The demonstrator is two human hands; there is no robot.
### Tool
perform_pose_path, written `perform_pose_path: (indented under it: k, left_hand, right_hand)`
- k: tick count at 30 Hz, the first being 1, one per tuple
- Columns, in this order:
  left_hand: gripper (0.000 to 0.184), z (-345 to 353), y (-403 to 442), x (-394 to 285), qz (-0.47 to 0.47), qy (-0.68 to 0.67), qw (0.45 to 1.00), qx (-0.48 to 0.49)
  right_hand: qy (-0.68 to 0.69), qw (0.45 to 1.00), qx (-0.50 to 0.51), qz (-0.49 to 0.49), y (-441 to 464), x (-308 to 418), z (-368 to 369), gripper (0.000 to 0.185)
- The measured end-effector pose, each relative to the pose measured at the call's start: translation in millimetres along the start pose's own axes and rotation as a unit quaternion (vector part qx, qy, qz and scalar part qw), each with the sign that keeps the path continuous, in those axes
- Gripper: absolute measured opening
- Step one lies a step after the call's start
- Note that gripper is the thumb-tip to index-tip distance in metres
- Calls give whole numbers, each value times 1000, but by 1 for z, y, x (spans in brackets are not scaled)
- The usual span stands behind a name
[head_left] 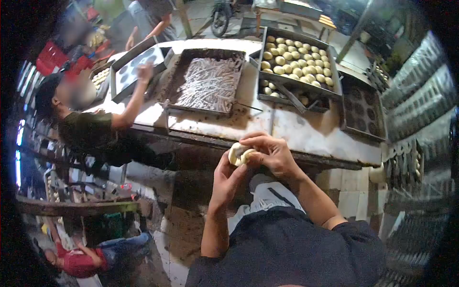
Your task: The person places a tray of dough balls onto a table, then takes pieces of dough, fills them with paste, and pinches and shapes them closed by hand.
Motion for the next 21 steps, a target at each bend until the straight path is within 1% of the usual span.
perform_pose_path:
  k: [1, 2, 3, 4, 5, 6, 7, 8, 9, 10, 11, 12, 13, 14, 15, 16, 17, 18, 19, 20, 21]
  left_hand:
    - [48, 1, -9, 1, 25, 75, 997, -14]
    - [42, -2, -17, 9, 11, 81, 996, -27]
    - [37, -6, -25, 17, -5, 87, 995, -44]
    - [35, -4, -32, 23, -9, 44, 998, -47]
    - [38, -1, -35, 28, 5, 22, 999, -47]
    - [35, 2, -40, 36, -12, -13, 999, -51]
    - [32, 7, -45, 41, -31, -43, 997, -53]
    - [32, 17, -48, 43, -34, -37, 997, -52]
    - [29, 30, -50, 40, 2, -73, 996, -51]
    - [27, 43, -53, 40, 38, -109, 992, -49]
    - [27, 57, -56, 46, 33, -103, 993, -45]
    - [24, 77, -58, 48, 62, -68, 996, -13]
    - [20, 98, -57, 53, 92, -36, 995, 21]
    - [25, 114, -58, 63, 97, 29, 994, 44]
    - [34, 141, -61, 66, 111, 27, 987, 114]
    - [38, 161, -62, 73, 130, 124, 974, 136]
    - [43, 183, -63, 83, 148, 219, 952, 157]
    - [46, 202, -62, 95, 138, 243, 950, 141]
    - [46, 214, -57, 113, 131, 246, 949, 146]
    - [43, 221, -51, 132, 118, 232, 955, 144]
    - [39, 230, -45, 147, 106, 219, 960, 140]
  right_hand:
    - [131, 988, -8, 83, -15, -15, 5, 38]
    - [120, 992, -31, 38, -23, -4, 5, 33]
    - [112, 992, -37, 49, -39, 4, 3, 33]
    - [12, 998, -44, 45, -54, 20, -2, 32]
    - [-46, 998, -44, 10, -63, 35, -4, 30]
    - [-104, 993, -48, -25, -73, 50, -5, 29]
    - [-118, 988, -50, -89, -84, 64, -5, 29]
    - [-114, 988, -35, -98, -92, 70, -7, 26]
    - [-109, 988, -21, -108, -102, 75, -11, 24]
    - [-17, 998, -10, -60, -111, 61, -18, 24]
    - [76, 997, 0, -13, -118, 53, -24, 24]
    - [80, 995, -45, 38, -128, 49, -41, 29]
    - [65, 994, -51, 77, -136, 50, -60, 35]
    - [97, 990, -57, 85, -144, 44, -80, 37]
    - [129, 985, -62, 93, -153, 33, -101, 38]
    - [128, 985, -68, 89, -163, 21, -123, 38]
    - [177, 980, -71, 49, -172, 17, -143, 37]
    - [226, 971, -75, 9, -184, 14, -163, 36]
    - [230, 970, -82, 9, -197, 8, -180, 36]
    - [132, 983, -129, -1, -209, 13, -200, 33]
    - [32, 985, -171, -11, -218, 20, -218, 29]
Point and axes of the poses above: each hand's wrist, its own y-axis towards the middle knuckle, its own z-axis out of the palm, x = y × z, the point moved 8 cm from there along y, towards the middle knuckle, and after that the axes turned 11 degrees about -y, right-handed, at the moved point
